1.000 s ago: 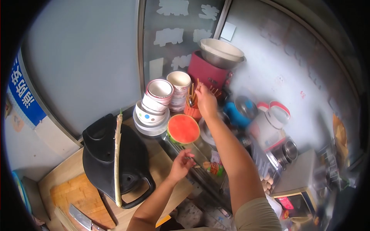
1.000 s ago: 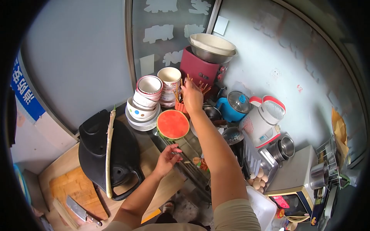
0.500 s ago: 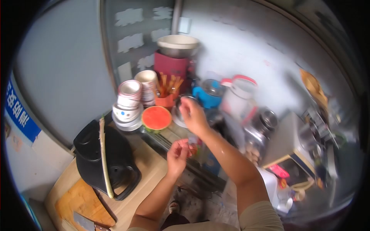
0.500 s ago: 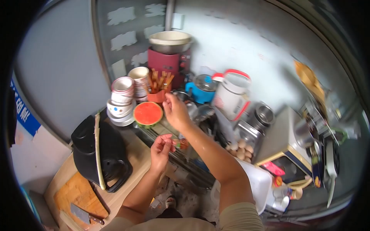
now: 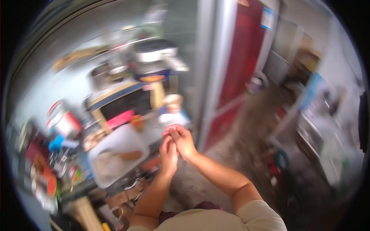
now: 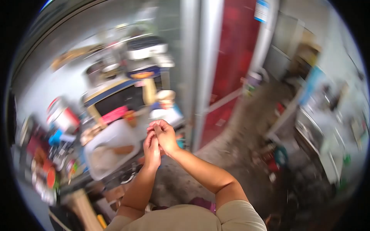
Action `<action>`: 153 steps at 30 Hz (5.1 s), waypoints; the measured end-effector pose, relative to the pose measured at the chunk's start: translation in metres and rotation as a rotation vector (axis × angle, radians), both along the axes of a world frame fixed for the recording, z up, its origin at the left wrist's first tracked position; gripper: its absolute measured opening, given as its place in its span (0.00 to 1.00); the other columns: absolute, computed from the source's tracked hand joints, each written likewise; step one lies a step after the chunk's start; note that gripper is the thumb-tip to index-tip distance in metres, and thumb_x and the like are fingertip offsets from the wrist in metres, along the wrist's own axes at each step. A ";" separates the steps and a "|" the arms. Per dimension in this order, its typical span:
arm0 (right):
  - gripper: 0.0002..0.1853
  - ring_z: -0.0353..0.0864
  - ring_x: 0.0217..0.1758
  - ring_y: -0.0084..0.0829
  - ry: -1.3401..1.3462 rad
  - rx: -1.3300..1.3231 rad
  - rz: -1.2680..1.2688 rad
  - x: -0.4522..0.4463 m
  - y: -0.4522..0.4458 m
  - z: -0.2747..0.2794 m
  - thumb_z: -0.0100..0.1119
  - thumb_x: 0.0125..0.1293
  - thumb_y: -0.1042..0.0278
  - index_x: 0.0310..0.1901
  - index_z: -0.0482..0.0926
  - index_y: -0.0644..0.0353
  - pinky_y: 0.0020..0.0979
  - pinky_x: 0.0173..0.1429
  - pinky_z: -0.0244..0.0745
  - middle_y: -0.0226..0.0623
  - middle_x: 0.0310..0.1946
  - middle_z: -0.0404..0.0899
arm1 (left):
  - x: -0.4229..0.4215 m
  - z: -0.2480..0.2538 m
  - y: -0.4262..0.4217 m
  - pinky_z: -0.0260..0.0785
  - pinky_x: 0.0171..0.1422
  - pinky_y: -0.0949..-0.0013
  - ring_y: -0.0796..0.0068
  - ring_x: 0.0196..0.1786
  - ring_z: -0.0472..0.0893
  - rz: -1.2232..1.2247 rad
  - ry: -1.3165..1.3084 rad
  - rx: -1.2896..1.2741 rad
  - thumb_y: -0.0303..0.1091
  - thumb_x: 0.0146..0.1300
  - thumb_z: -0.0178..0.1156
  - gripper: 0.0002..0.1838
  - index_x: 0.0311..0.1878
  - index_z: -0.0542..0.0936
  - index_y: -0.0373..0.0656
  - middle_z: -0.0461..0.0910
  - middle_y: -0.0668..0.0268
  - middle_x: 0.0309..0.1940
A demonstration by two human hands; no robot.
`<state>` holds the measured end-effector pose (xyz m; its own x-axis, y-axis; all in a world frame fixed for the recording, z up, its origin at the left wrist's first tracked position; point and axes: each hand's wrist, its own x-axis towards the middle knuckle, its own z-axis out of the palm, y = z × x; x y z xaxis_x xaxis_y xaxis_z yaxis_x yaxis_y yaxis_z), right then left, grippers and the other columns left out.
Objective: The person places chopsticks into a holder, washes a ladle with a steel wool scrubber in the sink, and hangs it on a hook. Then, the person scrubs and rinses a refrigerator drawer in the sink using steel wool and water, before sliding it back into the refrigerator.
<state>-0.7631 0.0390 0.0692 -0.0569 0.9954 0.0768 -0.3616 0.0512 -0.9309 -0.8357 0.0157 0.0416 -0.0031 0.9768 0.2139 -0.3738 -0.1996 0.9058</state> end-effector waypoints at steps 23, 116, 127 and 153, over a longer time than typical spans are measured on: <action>0.15 0.70 0.35 0.19 -0.090 -0.016 -1.420 0.653 -0.166 -0.074 0.41 0.71 0.57 0.39 0.73 0.61 0.24 0.41 0.68 0.28 0.31 0.73 | 0.733 -0.059 -0.060 0.73 0.36 0.67 0.73 0.31 0.78 -1.451 0.100 -0.500 0.42 0.63 0.50 0.12 0.31 0.74 0.44 0.77 0.67 0.29; 0.13 0.79 0.39 0.37 -1.766 -0.043 -0.957 1.192 -0.145 -0.185 0.54 0.50 0.75 0.39 0.75 0.51 0.33 0.42 0.75 0.33 0.35 0.78 | 1.081 -0.029 0.058 0.75 0.32 0.58 0.56 0.33 0.81 -1.273 1.837 1.489 0.24 0.58 0.47 0.28 0.63 0.56 0.25 0.79 0.50 0.31; 0.06 0.80 0.33 0.35 -1.794 -0.145 -0.817 1.195 -0.143 -0.146 0.56 0.50 0.66 0.33 0.77 0.46 0.33 0.34 0.75 0.29 0.31 0.76 | 1.089 -0.034 0.077 0.71 0.31 0.55 0.54 0.26 0.79 -1.267 1.629 1.349 0.24 0.56 0.47 0.26 0.61 0.64 0.35 0.77 0.52 0.22; 0.13 0.80 0.32 0.37 -0.426 -0.614 -1.831 1.160 -0.146 -0.189 0.64 0.53 0.72 0.40 0.73 0.59 0.34 0.34 0.75 0.40 0.32 0.79 | 1.058 -0.085 0.060 0.68 0.27 0.56 0.57 0.21 0.76 -1.295 1.361 0.958 0.29 0.62 0.46 0.25 0.64 0.62 0.39 0.74 0.52 0.17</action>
